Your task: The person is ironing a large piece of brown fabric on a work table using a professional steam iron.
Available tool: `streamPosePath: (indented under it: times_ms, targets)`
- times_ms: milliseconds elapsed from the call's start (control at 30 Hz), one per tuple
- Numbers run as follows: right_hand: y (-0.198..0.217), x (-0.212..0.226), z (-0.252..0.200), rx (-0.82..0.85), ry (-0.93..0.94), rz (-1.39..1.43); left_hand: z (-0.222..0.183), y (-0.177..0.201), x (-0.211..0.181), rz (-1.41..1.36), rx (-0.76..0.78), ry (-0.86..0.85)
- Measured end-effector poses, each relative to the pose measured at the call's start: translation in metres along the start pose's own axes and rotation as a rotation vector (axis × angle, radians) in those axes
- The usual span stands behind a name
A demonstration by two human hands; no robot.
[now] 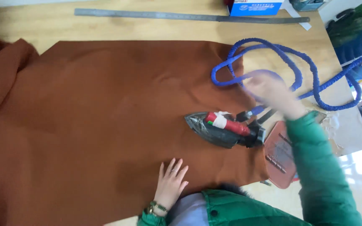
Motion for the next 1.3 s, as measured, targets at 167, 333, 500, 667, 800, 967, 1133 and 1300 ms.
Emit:
streamPosePath:
  times_ms: [167,333,500,667,800,967,1133,1300]
  targets:
    - [0.03,-0.172,0.031,-0.362,-0.48,0.11,-0.001,0.006,0.024,-0.056,-0.012,0.183]
    - [0.016,-0.152,0.111,0.024,-0.25,0.047,0.014,-0.01,0.029,0.135,-0.103,0.173]
    - [-0.078,-0.179,0.211,0.092,0.11,-0.403,0.029,-0.018,0.037,0.225,-0.124,0.165]
    - [-0.127,-0.224,0.228,-0.117,0.134,-0.677,0.03,-0.003,0.044,0.241,-0.24,0.246]
    - [-0.094,-0.223,0.193,0.277,-0.121,-0.727,0.036,0.001,0.04,0.247,-0.255,0.287]
    - [-0.045,-0.233,0.153,0.77,-0.846,-0.733,0.036,-0.001,0.041,0.258,-0.239,0.306]
    - [-0.066,-0.247,0.186,0.247,-0.634,-0.705,0.032,-0.014,0.048,0.253,-0.238,0.33]
    - [-0.111,-0.211,0.219,0.093,0.011,0.047,0.037,-0.011,0.047,0.241,-0.238,0.298]
Point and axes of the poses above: each hand's wrist, its own z-axis towards the middle knuckle, its own y-axis out of the back of the hand, x = y × z, the point moved 2 cm from there along z, towards the middle knuckle, and after that the axes turned 7 degrees about x, right-handed, at the moved point
